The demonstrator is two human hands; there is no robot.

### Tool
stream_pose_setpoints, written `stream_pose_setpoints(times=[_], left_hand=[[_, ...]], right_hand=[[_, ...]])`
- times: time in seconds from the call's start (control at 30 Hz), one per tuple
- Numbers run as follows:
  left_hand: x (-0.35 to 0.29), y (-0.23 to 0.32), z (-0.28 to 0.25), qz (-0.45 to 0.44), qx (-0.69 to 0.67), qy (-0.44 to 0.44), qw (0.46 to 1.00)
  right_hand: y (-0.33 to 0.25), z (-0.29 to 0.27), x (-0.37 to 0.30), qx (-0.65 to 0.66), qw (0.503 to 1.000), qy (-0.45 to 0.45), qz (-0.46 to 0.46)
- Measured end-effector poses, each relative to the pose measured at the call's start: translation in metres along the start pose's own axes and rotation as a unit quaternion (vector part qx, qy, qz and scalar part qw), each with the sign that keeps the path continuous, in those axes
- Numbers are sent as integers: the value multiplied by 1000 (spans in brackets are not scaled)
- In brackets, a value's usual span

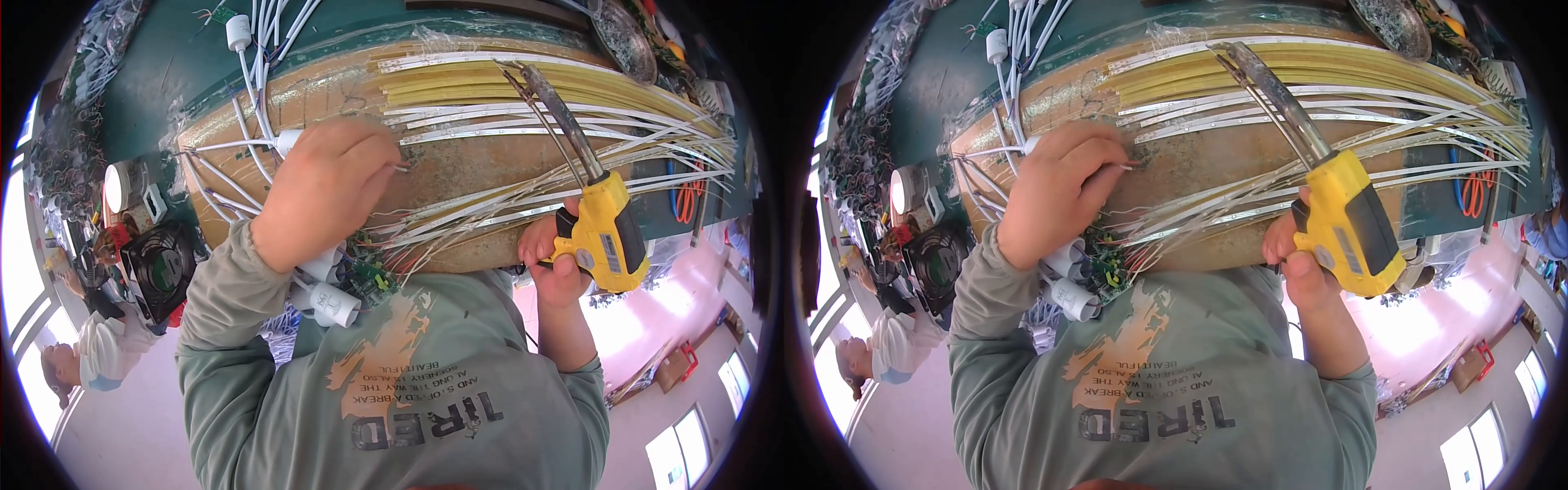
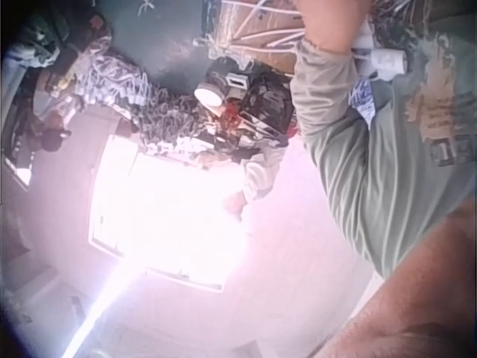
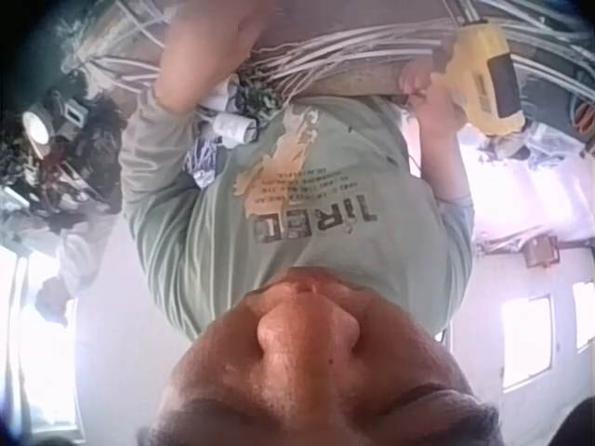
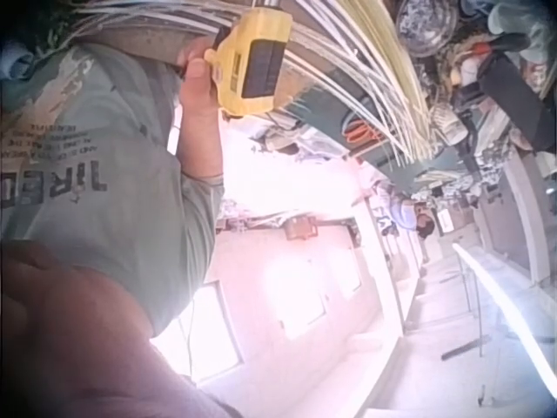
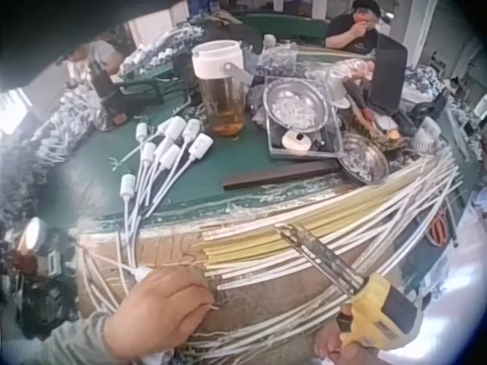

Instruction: The person solders electrical wires connected to driver components onto LED light strips using a soldering gun.

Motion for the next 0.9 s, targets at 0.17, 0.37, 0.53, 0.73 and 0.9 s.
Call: stream_pose_setpoints(times=[0.17,0.37,0.53,0.73,0.9], left_hand=[[1,-6,4,3,47,2,999],[6,-4,7,58,28,25,998],[2,-4,6,30,10,-39,999],[2,-4,5,25,-2,-3,1000],[-1,0,5,82,59,-1,995]], right_hand=[[-4,6,-3,-6,999,-44,20],[-6,8,-9,-32,996,-65,51],[-4,8,-11,-30,995,-63,64],[-4,8,-11,-28,995,-54,81],[-4,8,-11,-28,995,-58,80]])
Point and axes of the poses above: each hand's wrist, its own x-axis towards the middle knuckle, its own z-axis out of the palm, y = z × x, the point moved 4 cm from there along x, towards the middle knuckle, and after that the axes turned 11 degrees about -z, right-handed, at the moved point
